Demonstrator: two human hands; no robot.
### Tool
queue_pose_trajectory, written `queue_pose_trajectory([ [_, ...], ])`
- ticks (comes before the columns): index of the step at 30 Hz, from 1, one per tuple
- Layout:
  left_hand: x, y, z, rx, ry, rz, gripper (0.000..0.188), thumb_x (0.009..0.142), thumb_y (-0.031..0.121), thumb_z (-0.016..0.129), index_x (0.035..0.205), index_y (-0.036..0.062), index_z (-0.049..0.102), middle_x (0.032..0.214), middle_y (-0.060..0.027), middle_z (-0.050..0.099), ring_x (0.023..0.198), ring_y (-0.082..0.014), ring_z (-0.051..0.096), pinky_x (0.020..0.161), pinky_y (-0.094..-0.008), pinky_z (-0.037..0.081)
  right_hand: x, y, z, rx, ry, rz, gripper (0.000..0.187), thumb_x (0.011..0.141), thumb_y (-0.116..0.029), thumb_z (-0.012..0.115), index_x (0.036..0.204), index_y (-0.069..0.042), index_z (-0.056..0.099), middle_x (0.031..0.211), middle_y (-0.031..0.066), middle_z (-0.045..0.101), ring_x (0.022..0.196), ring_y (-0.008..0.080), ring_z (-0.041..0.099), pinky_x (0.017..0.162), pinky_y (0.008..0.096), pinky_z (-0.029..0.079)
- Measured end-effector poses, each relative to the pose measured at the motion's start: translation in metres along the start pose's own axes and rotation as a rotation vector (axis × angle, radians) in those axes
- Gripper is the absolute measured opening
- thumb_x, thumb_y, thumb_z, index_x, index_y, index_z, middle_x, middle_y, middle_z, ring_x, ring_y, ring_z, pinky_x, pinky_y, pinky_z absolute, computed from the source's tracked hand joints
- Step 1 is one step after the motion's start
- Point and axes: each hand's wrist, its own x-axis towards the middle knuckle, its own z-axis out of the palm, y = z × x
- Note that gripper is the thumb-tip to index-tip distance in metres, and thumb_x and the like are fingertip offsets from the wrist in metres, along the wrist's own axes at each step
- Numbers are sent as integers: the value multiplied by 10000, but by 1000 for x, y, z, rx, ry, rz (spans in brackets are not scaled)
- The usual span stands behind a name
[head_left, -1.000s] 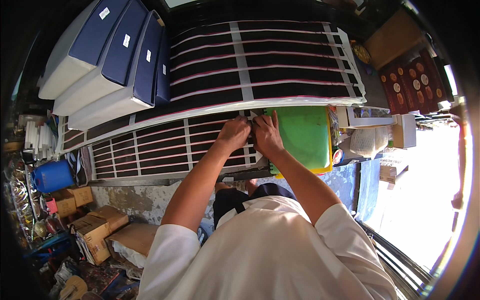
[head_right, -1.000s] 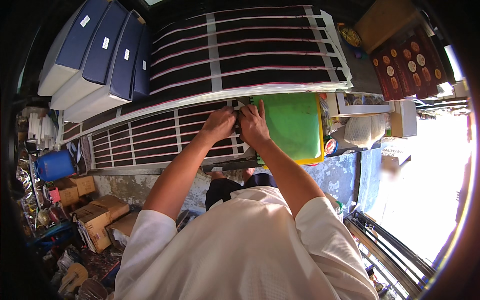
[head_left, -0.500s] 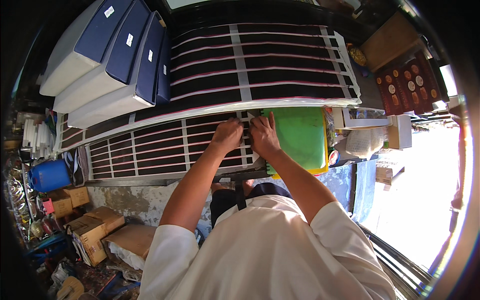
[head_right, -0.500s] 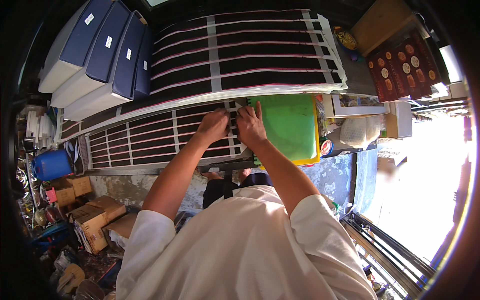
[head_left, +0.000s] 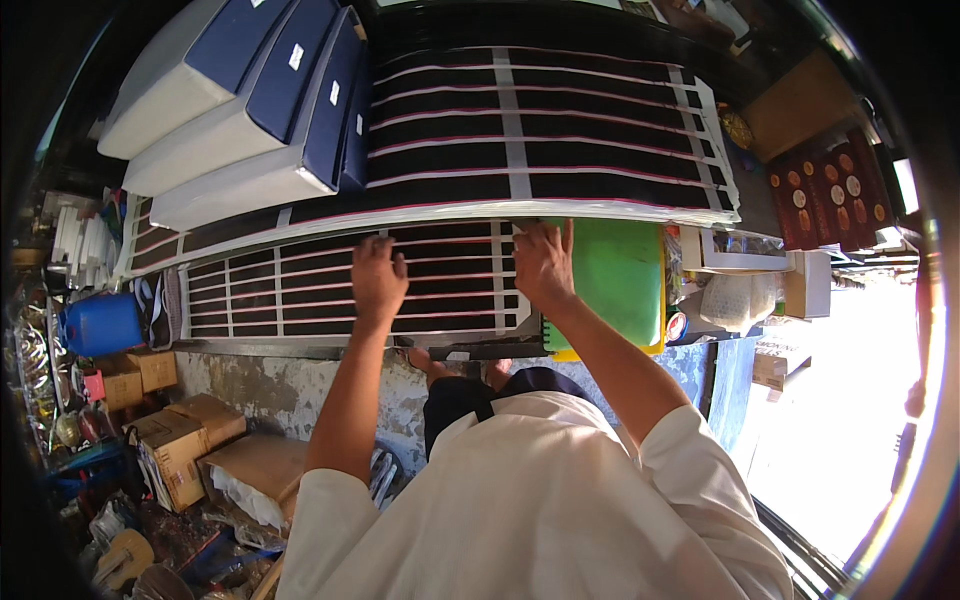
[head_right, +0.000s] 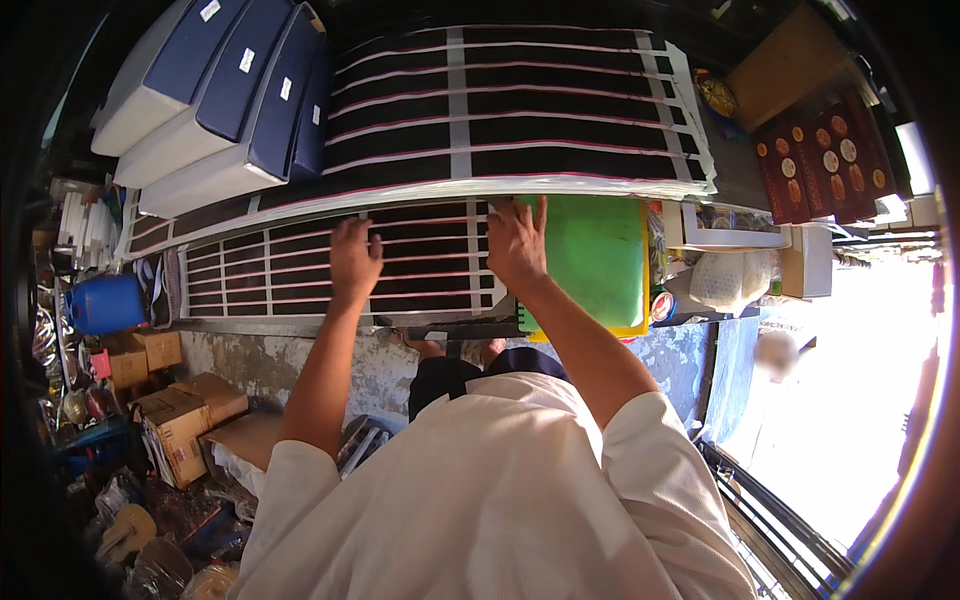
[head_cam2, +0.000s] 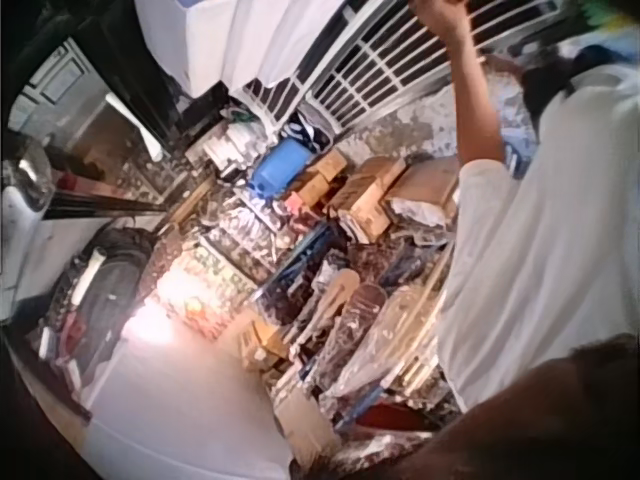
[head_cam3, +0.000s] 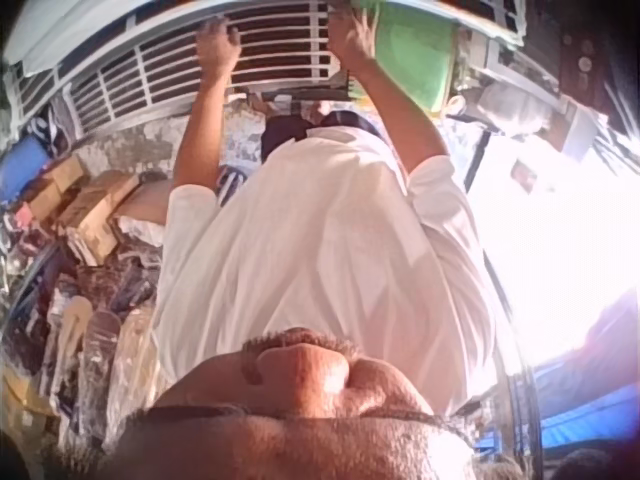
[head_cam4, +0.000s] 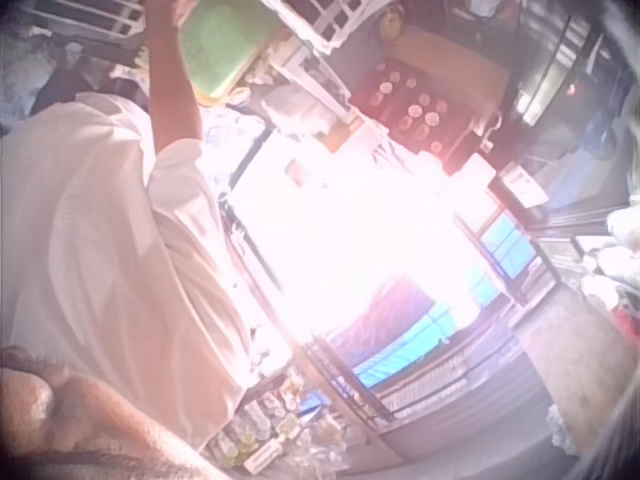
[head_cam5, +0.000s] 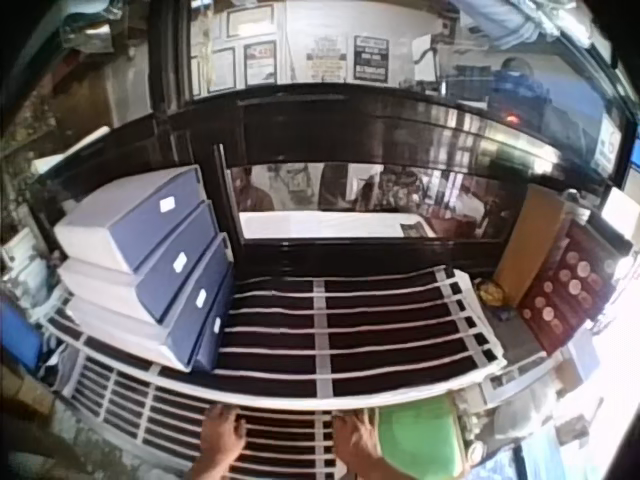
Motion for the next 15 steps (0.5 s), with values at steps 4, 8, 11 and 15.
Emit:
queue_pose_trajectory([
  [4,-16,-38,-4,63,-114,-85,429,1009,195,777,1407,37,743,1519,-236,675,1365,-431,666,1118,-526,594,17,-5,-3,-71,-122,59,231,924,-148,837,1131,-44,835,1496,118,626,1526,382,467,1363,771,181],
  [8,-29,-43,2,68,-138,-121,412,1008,198,780,1385,32,763,1551,-242,673,1375,-436,676,1137,-528,587,23,-8,-2,-85,-214,48,285,909,-102,802,1185,-32,823,1517,135,615,1545,376,462,1356,793,181],
  [11,-32,-45,6,36,-149,-135,406,1024,200,769,1393,31,772,1571,-240,668,1386,-438,673,1134,-523,592,25,-10,1,-111,-266,63,357,889,-52,772,1242,-10,797,1517,147,610,1542,389,461,1358,797,174],
  [15,-29,-50,6,63,-160,-124,412,995,213,799,1373,49,786,1535,-218,702,1337,-405,709,1142,-539,560,28,-13,4,-141,-296,105,422,859,-4,739,1279,30,766,1510,177,604,1544,417,453,1358,807,151],
])
